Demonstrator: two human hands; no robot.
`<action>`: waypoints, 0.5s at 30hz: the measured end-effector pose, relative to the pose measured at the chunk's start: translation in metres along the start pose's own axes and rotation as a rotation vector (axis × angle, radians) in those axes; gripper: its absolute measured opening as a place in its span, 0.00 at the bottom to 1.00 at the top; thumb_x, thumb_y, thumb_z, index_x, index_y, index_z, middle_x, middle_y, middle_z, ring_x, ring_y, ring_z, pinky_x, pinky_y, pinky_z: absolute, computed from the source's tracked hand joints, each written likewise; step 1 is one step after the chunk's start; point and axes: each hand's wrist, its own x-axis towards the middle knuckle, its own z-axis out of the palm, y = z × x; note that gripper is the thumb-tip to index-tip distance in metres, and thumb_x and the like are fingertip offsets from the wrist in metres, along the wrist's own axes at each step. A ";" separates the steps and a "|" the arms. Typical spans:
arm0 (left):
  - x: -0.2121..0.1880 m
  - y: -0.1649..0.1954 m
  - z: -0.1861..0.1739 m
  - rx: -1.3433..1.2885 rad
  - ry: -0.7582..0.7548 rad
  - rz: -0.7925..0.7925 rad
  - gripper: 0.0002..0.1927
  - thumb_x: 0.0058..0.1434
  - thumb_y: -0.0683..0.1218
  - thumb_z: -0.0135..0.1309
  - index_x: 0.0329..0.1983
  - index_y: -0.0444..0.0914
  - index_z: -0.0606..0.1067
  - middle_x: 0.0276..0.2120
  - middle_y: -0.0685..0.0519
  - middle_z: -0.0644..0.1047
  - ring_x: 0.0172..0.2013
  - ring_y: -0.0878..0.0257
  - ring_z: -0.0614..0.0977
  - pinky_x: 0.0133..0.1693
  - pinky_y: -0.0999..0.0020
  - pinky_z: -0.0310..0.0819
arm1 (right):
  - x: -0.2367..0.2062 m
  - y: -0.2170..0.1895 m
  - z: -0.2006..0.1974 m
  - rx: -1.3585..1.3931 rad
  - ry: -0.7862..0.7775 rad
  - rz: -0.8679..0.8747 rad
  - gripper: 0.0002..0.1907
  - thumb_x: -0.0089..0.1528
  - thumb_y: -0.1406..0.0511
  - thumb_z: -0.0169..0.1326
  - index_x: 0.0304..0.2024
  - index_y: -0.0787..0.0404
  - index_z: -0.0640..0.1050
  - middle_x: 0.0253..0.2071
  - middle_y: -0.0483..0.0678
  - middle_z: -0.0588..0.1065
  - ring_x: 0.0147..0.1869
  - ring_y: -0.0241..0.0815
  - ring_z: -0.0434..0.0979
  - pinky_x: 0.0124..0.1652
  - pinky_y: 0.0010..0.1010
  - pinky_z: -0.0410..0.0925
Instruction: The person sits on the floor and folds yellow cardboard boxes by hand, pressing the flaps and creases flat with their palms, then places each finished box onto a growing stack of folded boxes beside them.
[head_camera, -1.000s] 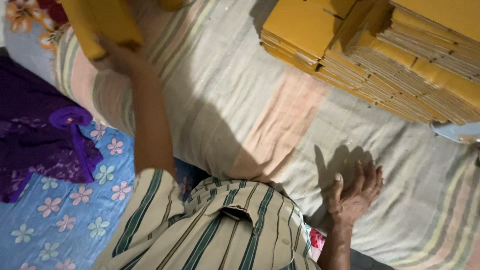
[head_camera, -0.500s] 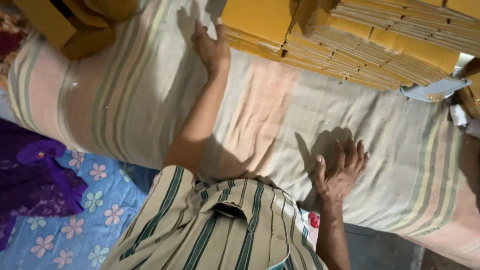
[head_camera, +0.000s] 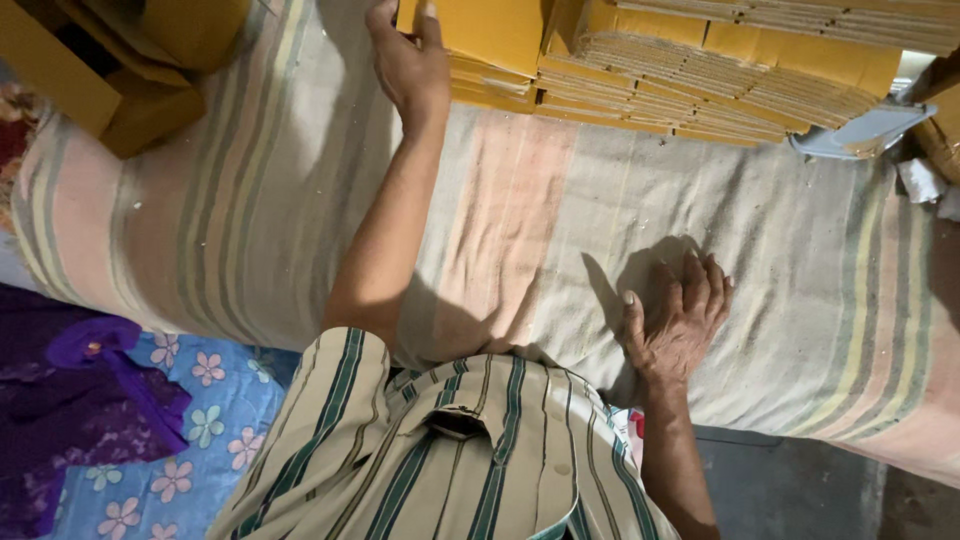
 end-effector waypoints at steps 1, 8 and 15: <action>0.005 -0.005 0.005 -0.209 -0.042 -0.090 0.16 0.66 0.46 0.54 0.54 0.34 0.69 0.41 0.51 0.80 0.40 0.59 0.83 0.48 0.62 0.76 | 0.000 -0.001 0.000 0.009 0.007 0.001 0.30 0.69 0.47 0.51 0.61 0.62 0.78 0.71 0.60 0.66 0.80 0.62 0.56 0.77 0.59 0.45; 0.014 -0.036 -0.013 -0.679 0.161 -0.149 0.05 0.71 0.41 0.56 0.45 0.33 0.76 0.39 0.53 0.76 0.42 0.63 0.77 0.46 0.66 0.75 | -0.003 0.001 0.001 0.012 0.026 0.017 0.28 0.66 0.49 0.53 0.59 0.61 0.78 0.69 0.59 0.67 0.79 0.62 0.57 0.77 0.58 0.46; -0.016 -0.044 -0.200 -0.785 0.024 -0.324 0.14 0.71 0.48 0.50 0.54 0.35 0.73 0.50 0.45 0.78 0.48 0.55 0.82 0.49 0.59 0.82 | -0.005 0.009 0.008 0.003 0.046 -0.023 0.28 0.68 0.49 0.52 0.61 0.60 0.77 0.70 0.59 0.66 0.79 0.60 0.56 0.77 0.57 0.46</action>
